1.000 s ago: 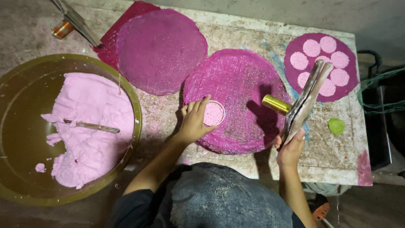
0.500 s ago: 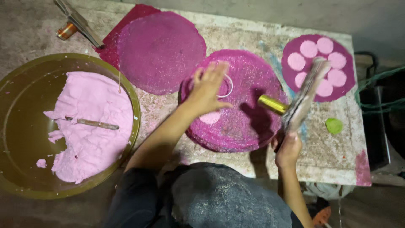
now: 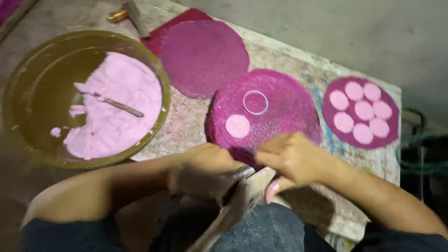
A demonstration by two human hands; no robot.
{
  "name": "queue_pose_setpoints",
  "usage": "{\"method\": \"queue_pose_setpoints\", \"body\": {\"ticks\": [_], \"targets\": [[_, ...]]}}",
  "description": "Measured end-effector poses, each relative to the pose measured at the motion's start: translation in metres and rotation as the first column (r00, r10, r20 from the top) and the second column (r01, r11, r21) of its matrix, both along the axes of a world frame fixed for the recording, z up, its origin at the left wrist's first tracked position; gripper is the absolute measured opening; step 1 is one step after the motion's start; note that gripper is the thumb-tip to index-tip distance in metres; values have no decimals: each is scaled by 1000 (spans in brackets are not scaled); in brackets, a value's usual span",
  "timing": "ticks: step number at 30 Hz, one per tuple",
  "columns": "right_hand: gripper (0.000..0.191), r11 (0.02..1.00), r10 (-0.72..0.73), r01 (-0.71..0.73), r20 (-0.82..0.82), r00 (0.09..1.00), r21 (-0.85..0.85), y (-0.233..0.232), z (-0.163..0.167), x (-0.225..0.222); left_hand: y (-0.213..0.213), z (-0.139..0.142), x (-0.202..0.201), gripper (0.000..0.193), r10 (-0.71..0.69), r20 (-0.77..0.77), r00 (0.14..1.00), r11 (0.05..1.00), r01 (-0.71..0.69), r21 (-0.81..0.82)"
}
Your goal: The person scoops pink paste from a large basin into a hand-held metal press with a wooden lever, squeezes the press to form a round disc, and ejects the disc onto a magenta board. They arrange the discs on the boards and stack filled boards with finished discs on the table.
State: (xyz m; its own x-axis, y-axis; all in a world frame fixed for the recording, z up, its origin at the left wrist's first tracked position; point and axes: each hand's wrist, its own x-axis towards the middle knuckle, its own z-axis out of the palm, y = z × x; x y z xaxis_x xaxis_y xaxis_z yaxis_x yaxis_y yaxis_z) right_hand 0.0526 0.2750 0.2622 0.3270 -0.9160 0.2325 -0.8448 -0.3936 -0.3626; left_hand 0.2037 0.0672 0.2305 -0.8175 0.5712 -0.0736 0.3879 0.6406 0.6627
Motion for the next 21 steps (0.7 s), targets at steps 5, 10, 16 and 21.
{"method": "queue_pose_setpoints", "body": {"ticks": [5, 10, 16, 21], "targets": [[54, 920, 47, -216, 455, 889, 327, -24, -18, 34, -24, -8, 59, 20, 259, 180, 949, 965, -246, -87], [49, 928, -22, -200, 583, 812, 314, -50, -30, 30, -111, -52, 97, 26, 557, 344, 756, 797, -603, 32], [7, 942, -96, -35, -368, 925, -332, -162, -11, 13, -258, -74, 141, 41, -14, 736, 677, 212, -717, 664], [29, 820, -248, -217, -671, 698, -529, -275, -1, 11, -268, -109, 151, 52, -156, 446, 882, 23, -448, 894]]}}
